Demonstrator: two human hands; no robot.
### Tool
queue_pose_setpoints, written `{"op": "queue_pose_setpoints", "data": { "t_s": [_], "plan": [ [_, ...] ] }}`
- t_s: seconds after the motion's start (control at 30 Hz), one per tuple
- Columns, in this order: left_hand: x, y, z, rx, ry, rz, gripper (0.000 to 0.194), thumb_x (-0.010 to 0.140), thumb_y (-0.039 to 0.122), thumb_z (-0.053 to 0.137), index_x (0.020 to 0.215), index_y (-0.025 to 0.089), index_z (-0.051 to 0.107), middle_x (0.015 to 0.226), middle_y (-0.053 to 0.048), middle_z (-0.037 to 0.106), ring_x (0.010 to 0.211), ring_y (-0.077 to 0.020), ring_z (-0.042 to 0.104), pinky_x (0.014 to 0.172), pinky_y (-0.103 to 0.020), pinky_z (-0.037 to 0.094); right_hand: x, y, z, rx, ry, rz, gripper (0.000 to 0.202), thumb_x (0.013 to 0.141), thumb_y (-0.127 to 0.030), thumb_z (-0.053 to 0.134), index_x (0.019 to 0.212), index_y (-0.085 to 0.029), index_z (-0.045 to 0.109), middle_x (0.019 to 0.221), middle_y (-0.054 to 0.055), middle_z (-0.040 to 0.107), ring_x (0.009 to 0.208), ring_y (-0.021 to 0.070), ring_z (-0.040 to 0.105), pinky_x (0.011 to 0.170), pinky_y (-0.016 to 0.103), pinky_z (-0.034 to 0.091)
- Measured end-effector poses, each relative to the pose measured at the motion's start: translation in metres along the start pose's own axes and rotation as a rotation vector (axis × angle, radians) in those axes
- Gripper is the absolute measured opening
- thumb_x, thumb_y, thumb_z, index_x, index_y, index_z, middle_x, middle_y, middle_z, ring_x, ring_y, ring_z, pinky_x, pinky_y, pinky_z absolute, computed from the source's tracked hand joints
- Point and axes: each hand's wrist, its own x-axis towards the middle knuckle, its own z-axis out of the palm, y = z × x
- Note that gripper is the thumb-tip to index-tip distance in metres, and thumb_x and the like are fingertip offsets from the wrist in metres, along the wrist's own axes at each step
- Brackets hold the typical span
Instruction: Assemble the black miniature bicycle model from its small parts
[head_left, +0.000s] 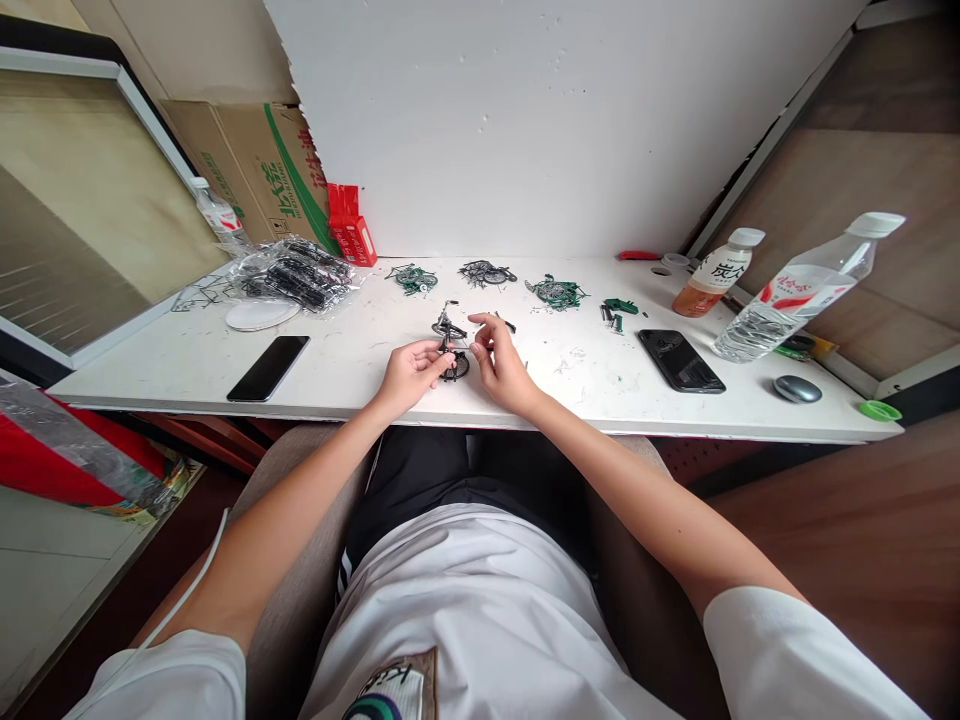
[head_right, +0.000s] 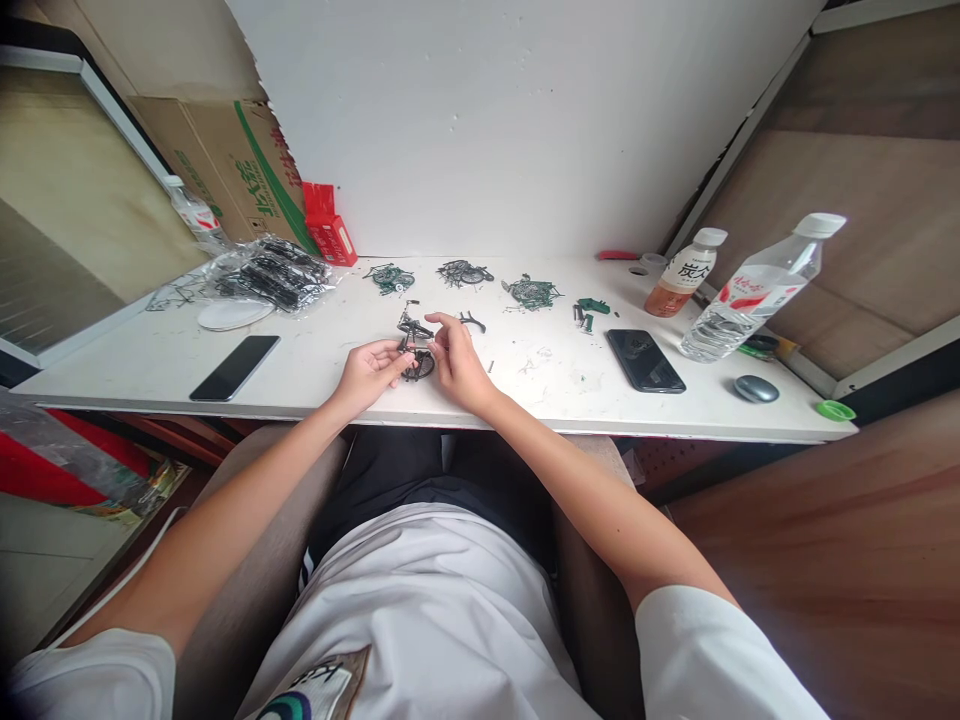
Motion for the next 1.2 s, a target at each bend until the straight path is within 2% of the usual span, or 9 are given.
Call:
{"op": "queue_pose_setpoints", "data": {
  "t_s": [0.13, 0.27, 0.4, 0.53, 0.7, 0.87, 1.0, 1.1, 1.2],
  "plan": [
    [0.0, -0.001, 0.0, 0.01, 0.007, 0.006, 0.055, 0.078, 0.055, 0.092, 0.112, 0.013, 0.08, 0.092, -0.011, 0.082, 0.054, -0.0093, 0.057, 0.048, -0.024, 0.046, 0.001, -0.002, -0.002, -0.023, -0.028, -0.029, 0.036, 0.114, -0.038, 0.042, 0.147, -0.027, 0.051, 0.112, 0.011, 0.057, 0.107, 0.0293, 0.055, 0.099, 0.049, 0.053],
    [0.0, 0.0, 0.001, 0.0, 0.015, 0.022, 0.055, 0.077, 0.055, 0.092, 0.112, 0.014, 0.08, 0.089, -0.009, 0.081, 0.054, -0.0094, 0.057, 0.049, -0.025, 0.047, 0.001, -0.007, -0.004, 0.007, -0.058, -0.003, 0.041, 0.116, -0.049, 0.038, 0.145, -0.027, 0.054, 0.117, 0.013, 0.06, 0.108, 0.0289, 0.058, 0.099, 0.046, 0.053],
    [-0.001, 0.0, 0.002, 0.015, 0.003, 0.004, 0.055, 0.077, 0.054, 0.093, 0.112, 0.013, 0.08, 0.091, -0.011, 0.081, 0.056, -0.0105, 0.059, 0.049, -0.025, 0.048, 0.0, -0.008, -0.004, 0.015, -0.027, 0.089, 0.046, 0.117, -0.054, 0.03, 0.142, -0.024, 0.053, 0.109, 0.01, 0.064, 0.096, 0.0264, 0.062, 0.097, 0.045, 0.052],
    [-0.002, -0.001, 0.002, 0.031, -0.005, 0.004, 0.054, 0.079, 0.053, 0.091, 0.113, 0.013, 0.08, 0.093, -0.011, 0.082, 0.057, -0.0111, 0.061, 0.05, -0.025, 0.049, 0.0, -0.003, -0.002, 0.004, -0.015, 0.087, 0.041, 0.117, -0.052, 0.034, 0.141, -0.023, 0.05, 0.104, 0.008, 0.062, 0.088, 0.0247, 0.06, 0.094, 0.044, 0.052],
    [-0.001, -0.002, 0.0, 0.02, 0.0, 0.004, 0.055, 0.078, 0.053, 0.093, 0.112, 0.013, 0.08, 0.093, -0.012, 0.083, 0.057, -0.0112, 0.061, 0.05, -0.025, 0.049, -0.001, 0.001, 0.001, -0.001, 0.005, 0.026, 0.036, 0.115, -0.045, 0.041, 0.146, -0.025, 0.045, 0.108, 0.009, 0.06, 0.097, 0.0259, 0.06, 0.097, 0.045, 0.053],
    [-0.001, -0.005, -0.001, 0.024, -0.017, 0.004, 0.055, 0.08, 0.053, 0.092, 0.114, 0.013, 0.08, 0.095, -0.014, 0.083, 0.066, -0.0149, 0.068, 0.052, -0.024, 0.05, -0.001, 0.003, 0.001, -0.009, 0.012, -0.014, 0.034, 0.112, -0.032, 0.043, 0.146, -0.026, 0.043, 0.113, 0.009, 0.058, 0.101, 0.0262, 0.059, 0.103, 0.049, 0.052],
    [-0.002, -0.005, -0.001, 0.035, -0.027, 0.003, 0.055, 0.08, 0.054, 0.091, 0.114, 0.013, 0.079, 0.095, -0.013, 0.083, 0.065, -0.0142, 0.067, 0.052, -0.024, 0.05, -0.001, 0.002, 0.0, -0.003, 0.011, -0.038, 0.036, 0.108, -0.024, 0.045, 0.144, -0.028, 0.045, 0.113, 0.009, 0.056, 0.105, 0.0268, 0.058, 0.102, 0.049, 0.054],
    [-0.002, -0.003, 0.0, 0.039, -0.03, -0.006, 0.055, 0.079, 0.055, 0.092, 0.112, 0.013, 0.079, 0.094, -0.013, 0.083, 0.063, -0.0133, 0.066, 0.051, -0.024, 0.05, -0.001, 0.001, -0.001, 0.013, -0.002, -0.043, 0.033, 0.108, -0.025, 0.046, 0.141, -0.028, 0.049, 0.113, 0.009, 0.054, 0.106, 0.0274, 0.058, 0.097, 0.047, 0.056],
    [-0.002, 0.002, 0.002, 0.011, -0.014, -0.009, 0.056, 0.077, 0.055, 0.093, 0.109, 0.012, 0.078, 0.092, -0.011, 0.082, 0.057, -0.0104, 0.061, 0.05, -0.024, 0.048, -0.001, -0.002, -0.001, 0.022, -0.023, -0.034, 0.033, 0.111, -0.033, 0.045, 0.143, -0.028, 0.051, 0.117, 0.011, 0.057, 0.11, 0.0287, 0.058, 0.099, 0.048, 0.056]
  ]
}}
